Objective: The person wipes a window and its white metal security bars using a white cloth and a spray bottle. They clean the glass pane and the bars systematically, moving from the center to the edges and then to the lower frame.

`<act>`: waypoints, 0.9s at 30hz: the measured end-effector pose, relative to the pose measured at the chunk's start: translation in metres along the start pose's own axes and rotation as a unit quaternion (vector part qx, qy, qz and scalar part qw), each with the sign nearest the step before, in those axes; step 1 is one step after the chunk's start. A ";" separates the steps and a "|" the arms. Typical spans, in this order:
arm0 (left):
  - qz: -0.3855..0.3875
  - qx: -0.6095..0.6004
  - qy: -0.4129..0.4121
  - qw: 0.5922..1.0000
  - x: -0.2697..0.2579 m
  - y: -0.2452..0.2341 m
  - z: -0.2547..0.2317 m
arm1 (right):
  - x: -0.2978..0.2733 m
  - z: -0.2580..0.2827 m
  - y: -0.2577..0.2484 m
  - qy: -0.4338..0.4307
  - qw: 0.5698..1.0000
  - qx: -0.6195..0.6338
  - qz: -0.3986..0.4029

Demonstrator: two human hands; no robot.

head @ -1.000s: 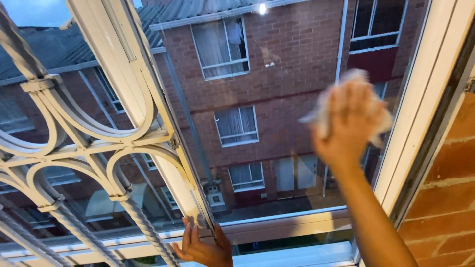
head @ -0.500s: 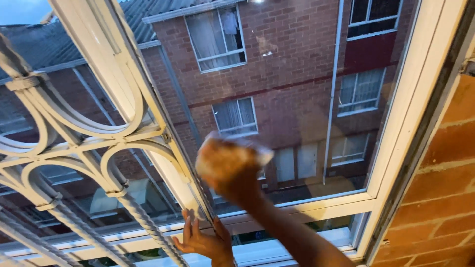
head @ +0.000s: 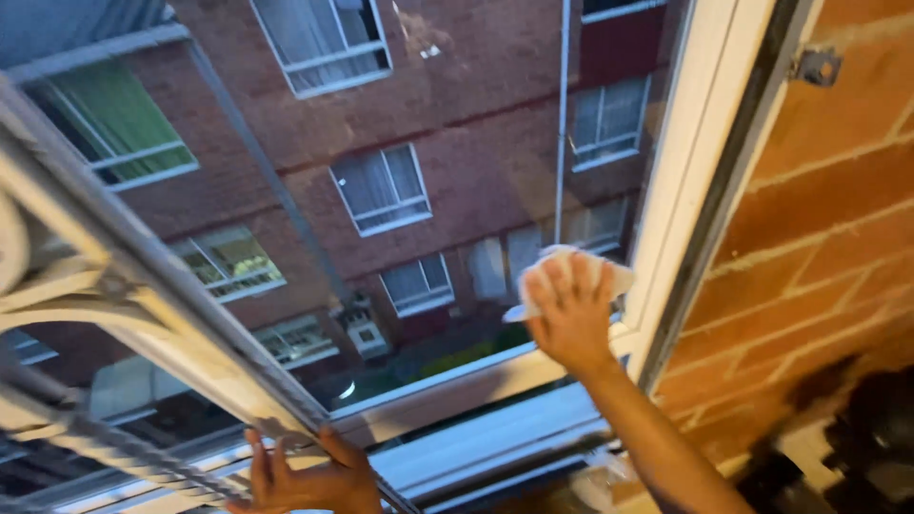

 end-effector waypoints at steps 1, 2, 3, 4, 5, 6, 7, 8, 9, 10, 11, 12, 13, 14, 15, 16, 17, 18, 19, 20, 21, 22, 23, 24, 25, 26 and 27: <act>0.008 -0.001 0.001 1.000 -0.002 0.000 -0.003 | -0.009 -0.010 -0.006 0.003 1.000 -0.001 0.007; 0.027 0.009 -0.020 0.999 -0.004 0.002 -0.001 | -0.018 -0.019 -0.012 0.000 1.000 -0.004 0.013; 0.045 0.021 -0.039 0.998 -0.005 0.003 0.001 | -0.028 -0.027 -0.018 -0.001 1.000 -0.006 0.018; 0.052 0.021 -0.037 0.998 0.000 -0.011 -0.015 | -0.036 -0.033 -0.018 0.002 1.000 -0.006 0.025; 0.043 0.100 0.012 0.994 0.006 -0.029 -0.036 | -0.046 -0.035 -0.018 0.002 0.999 -0.013 0.033; 0.031 0.176 0.063 0.982 0.012 -0.046 -0.058 | -0.057 -0.037 -0.017 0.002 0.999 -0.019 0.042; 0.039 0.176 0.070 0.981 -0.076 0.023 -0.044 | -0.063 -0.035 -0.016 0.009 0.999 -0.018 0.050; 0.123 0.099 -0.061 0.986 -0.172 0.072 0.005 | -0.069 -0.032 -0.016 0.009 0.999 -0.015 0.047; 0.204 0.020 -0.192 0.960 -0.270 0.101 0.064 | -0.074 -0.030 -0.015 0.007 0.999 -0.011 0.042; 0.210 0.023 -0.188 0.959 -0.273 0.091 0.035 | -0.080 -0.029 -0.013 0.012 0.999 -0.010 0.048; 0.214 -0.181 -0.056 0.958 -0.272 0.081 -0.021 | -0.086 -0.027 -0.010 0.017 0.998 -0.002 0.055; 0.207 -0.375 0.077 0.900 -0.276 0.060 -0.075 | -0.091 -0.024 -0.007 0.022 0.998 0.005 0.062; 0.212 -0.375 0.078 0.899 -0.288 0.057 -0.093 | -0.096 -0.023 -0.006 0.025 0.998 0.006 0.065; 0.371 -0.373 0.015 0.850 -0.313 0.076 -0.111 | -0.100 -0.021 -0.004 0.025 0.997 0.012 0.074; 0.519 -0.359 -0.049 0.774 -0.346 0.089 -0.129 | -0.104 -0.020 -0.002 0.024 0.996 0.017 0.084; 0.522 -0.358 -0.050 0.772 -0.375 0.091 -0.134 | -0.107 -0.020 -0.001 0.025 0.996 0.018 0.088; 0.630 -0.301 -0.068 0.713 -0.425 0.099 -0.139 | -0.110 -0.021 0.001 0.019 0.995 0.015 0.095; 0.726 -0.240 -0.083 0.639 -0.475 0.102 -0.141 | -0.113 -0.021 0.003 0.013 0.995 0.012 0.101; 0.728 -0.237 -0.085 0.638 -0.459 0.093 -0.151 | -0.117 -0.023 0.004 0.014 0.994 0.014 0.104; 0.808 -0.196 -0.029 0.554 -0.460 0.080 -0.164 | -0.121 -0.023 0.005 0.008 0.994 0.016 0.108; 0.873 -0.151 0.026 0.463 -0.458 0.066 -0.176 | -0.123 -0.023 0.008 0.000 0.994 0.019 0.110; 0.873 -0.149 0.023 0.464 -0.479 0.067 -0.173 | -0.126 -0.019 0.010 -0.001 0.994 0.023 0.110; 0.869 -0.180 0.014 0.460 -0.499 0.067 -0.174 | -0.129 -0.017 0.011 0.006 0.994 0.030 0.106; 0.864 -0.211 0.005 0.457 -0.518 0.067 -0.176 | -0.133 -0.014 0.012 0.012 0.994 0.037 0.102; 0.864 -0.208 -0.001 0.459 -0.512 0.066 -0.174 | -0.137 -0.005 0.018 0.010 0.994 0.043 0.102; 0.861 -0.213 -0.033 0.460 -0.505 0.065 -0.171 | -0.141 0.004 0.023 0.008 0.994 0.033 0.100; 0.857 -0.218 -0.066 0.462 -0.497 0.064 -0.167 | -0.144 0.014 0.028 0.005 0.995 0.024 0.098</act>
Point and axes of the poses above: each hand's wrist, its own x-axis towards the middle knuckle, its own y-axis out of the palm, z = x × y, the point moved 8 cm from there along x, towards the middle knuckle, and after that the axes turned 1 degree about x, right-handed, at the moved point
